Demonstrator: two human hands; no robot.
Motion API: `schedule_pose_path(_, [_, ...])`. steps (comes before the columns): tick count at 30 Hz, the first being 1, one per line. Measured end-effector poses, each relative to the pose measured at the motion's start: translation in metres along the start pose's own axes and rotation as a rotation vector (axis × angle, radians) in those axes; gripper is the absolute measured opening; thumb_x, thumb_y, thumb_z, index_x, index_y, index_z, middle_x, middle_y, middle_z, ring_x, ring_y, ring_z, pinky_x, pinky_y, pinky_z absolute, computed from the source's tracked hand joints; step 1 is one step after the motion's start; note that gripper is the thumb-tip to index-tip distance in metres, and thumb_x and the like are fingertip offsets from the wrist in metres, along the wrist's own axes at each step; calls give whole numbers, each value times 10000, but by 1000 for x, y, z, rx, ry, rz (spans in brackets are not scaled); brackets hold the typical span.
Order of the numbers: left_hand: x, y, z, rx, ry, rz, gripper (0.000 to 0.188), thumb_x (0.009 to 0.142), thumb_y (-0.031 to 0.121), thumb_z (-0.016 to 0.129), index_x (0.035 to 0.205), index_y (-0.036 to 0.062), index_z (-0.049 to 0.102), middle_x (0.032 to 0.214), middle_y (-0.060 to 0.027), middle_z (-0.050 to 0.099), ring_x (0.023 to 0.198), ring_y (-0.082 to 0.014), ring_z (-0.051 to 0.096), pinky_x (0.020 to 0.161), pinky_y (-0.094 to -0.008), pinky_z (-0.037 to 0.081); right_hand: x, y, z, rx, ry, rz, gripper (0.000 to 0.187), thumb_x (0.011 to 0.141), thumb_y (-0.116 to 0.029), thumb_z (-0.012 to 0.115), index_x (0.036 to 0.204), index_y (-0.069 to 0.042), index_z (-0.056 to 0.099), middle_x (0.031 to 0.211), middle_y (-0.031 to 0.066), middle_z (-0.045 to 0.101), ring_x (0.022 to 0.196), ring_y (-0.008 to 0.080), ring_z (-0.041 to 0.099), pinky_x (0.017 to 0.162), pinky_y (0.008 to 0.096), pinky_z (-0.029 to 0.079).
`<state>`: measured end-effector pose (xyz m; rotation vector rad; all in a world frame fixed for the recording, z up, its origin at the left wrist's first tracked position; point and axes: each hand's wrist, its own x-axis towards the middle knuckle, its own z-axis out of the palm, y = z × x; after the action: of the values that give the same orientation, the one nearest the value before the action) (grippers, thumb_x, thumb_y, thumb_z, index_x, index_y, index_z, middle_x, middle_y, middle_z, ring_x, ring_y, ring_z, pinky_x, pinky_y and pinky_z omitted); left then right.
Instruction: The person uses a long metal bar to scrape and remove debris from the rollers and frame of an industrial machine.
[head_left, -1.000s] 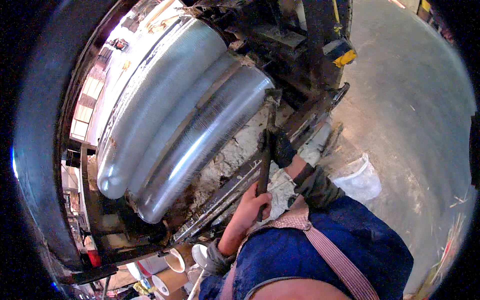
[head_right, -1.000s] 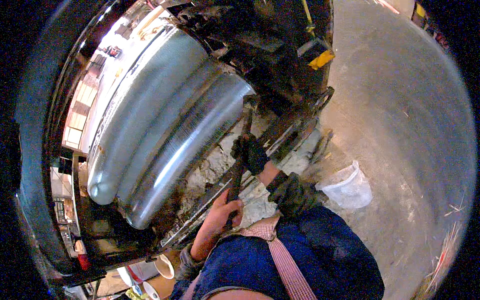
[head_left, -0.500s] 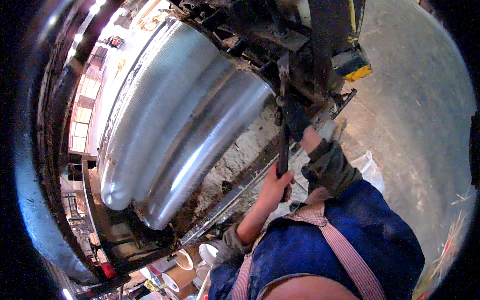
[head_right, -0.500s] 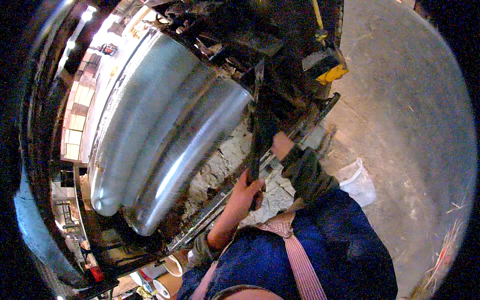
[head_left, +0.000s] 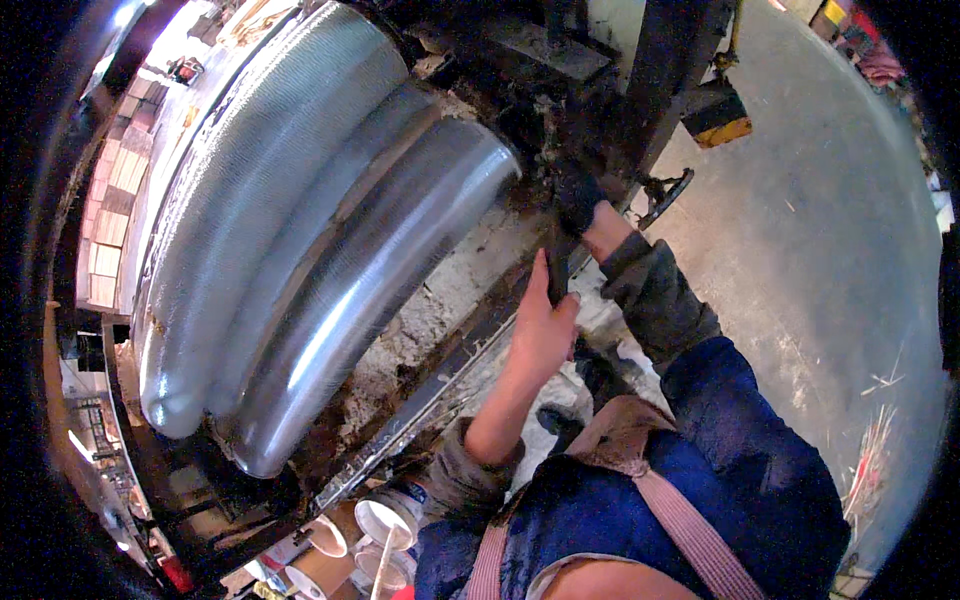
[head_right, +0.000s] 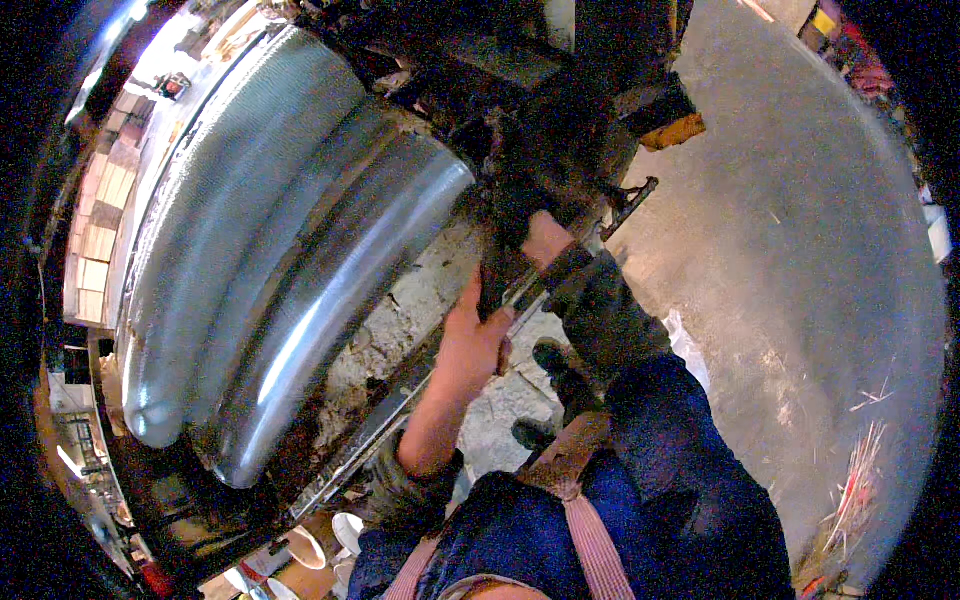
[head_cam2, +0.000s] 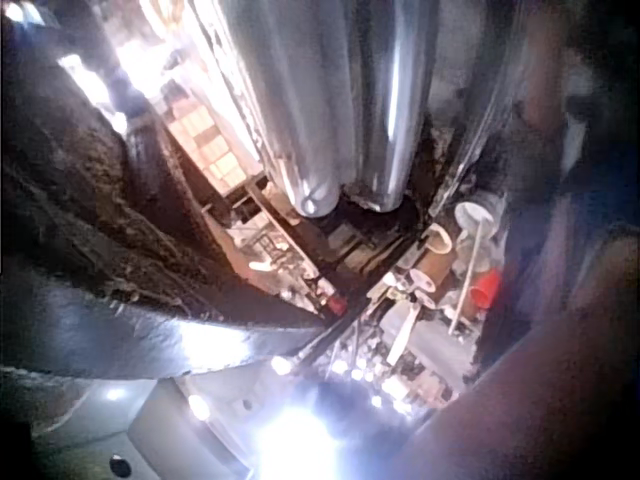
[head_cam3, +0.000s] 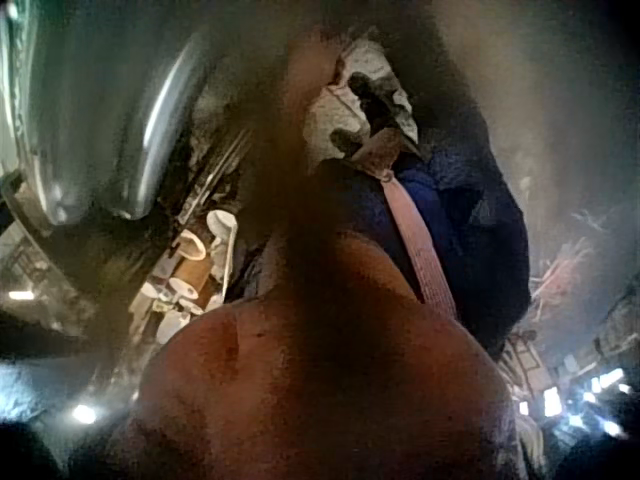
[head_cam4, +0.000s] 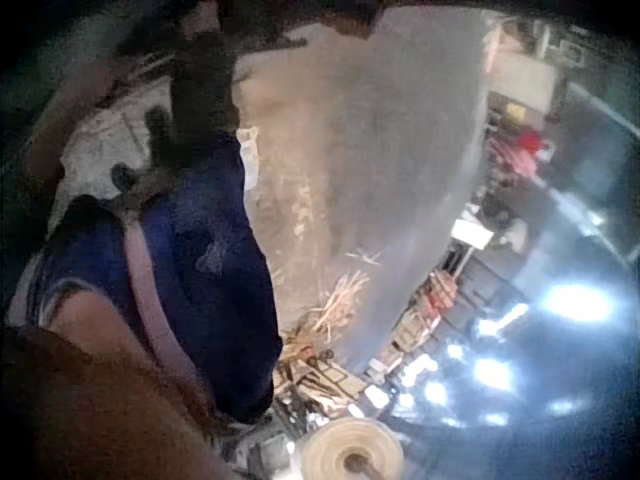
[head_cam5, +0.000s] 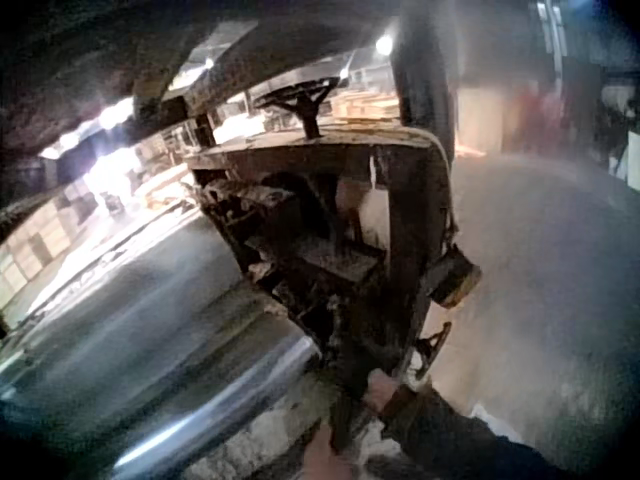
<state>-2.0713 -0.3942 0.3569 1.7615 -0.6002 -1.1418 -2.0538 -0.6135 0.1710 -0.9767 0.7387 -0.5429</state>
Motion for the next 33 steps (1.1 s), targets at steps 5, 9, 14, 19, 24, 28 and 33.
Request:
schedule_pose_path(5, [7, 31, -28, -152, -98, 89, 538, 779, 40, 467, 1299, 65, 329, 649, -36, 475, 408, -107, 426, 344, -260, 345, 1, -3, -7, -42, 10, -22, 128, 863, -227, 485, 894, -107, 513, 741, 54, 541, 666, 188, 527, 552, 310, 449])
schedule_pose_path(9, [-4, 21, -21, -215, -77, 65, 505, 777, 19, 476, 1267, 50, 362, 708, -44, 507, 497, -119, 475, 422, -265, 402, -3, -3, 0, -66, -2, -25, 122, 861, -217, 489, 905, -104, 510, 750, 58, 544, 677, 194, 532, 556, 315, 453])
schedule_pose_path(14, [65, 11, 3, -131, 89, 344, 433, 775, 0, 473, 1206, -2, 424, 972, -78, 565, 898, -161, 501, 808, -274, 405, 28, -47, 0, -83, -28, -92, 118, 858, -203, 495, 918, -101, 507, 760, 64, 548, 690, 201, 537, 560, 320, 458])
schedule_pose_path(19, [74, 11, -7, -88, -14, 166, 451, 813, 41, 479, 1251, 80, 383, 764, -30, 520, 565, -117, 464, 458, -274, 403, 34, -35, -11, -110, -64, -81, 118, 855, -189, 500, 930, -99, 503, 770, 70, 551, 703, 208, 543, 565, 326, 462])
schedule_pose_path(24, [69, 17, -14, 92, 126, 369, 551, 773, 10, 510, 1298, 71, 354, 1077, -116, 540, 1000, -197, 488, 874, -339, 375, 31, -40, 9, -27, -123, -91, 122, 852, -176, 506, 943, -96, 499, 781, 76, 555, 717, 215, 549, 569, 332, 467])
schedule_pose_path(28, [89, 47, -35, -81, -33, 153, 454, 774, 26, 521, 1217, 64, 430, 936, -75, 575, 789, -179, 545, 695, -330, 449, 33, -65, 30, 8, -174, -130, 127, 850, -165, 510, 954, -93, 496, 789, 81, 558, 727, 221, 553, 573, 337, 471])
schedule_pose_path(33, [-17, -17, -14, -152, 42, -27, 529, 797, 43, 477, 1296, 88, 311, 613, -33, 482, 419, -125, 428, 368, -272, 344, -46, 8, 47, 73, -284, -226, 136, 847, -152, 516, 967, -90, 493, 799, 87, 561, 740, 228, 559, 577, 343, 476])
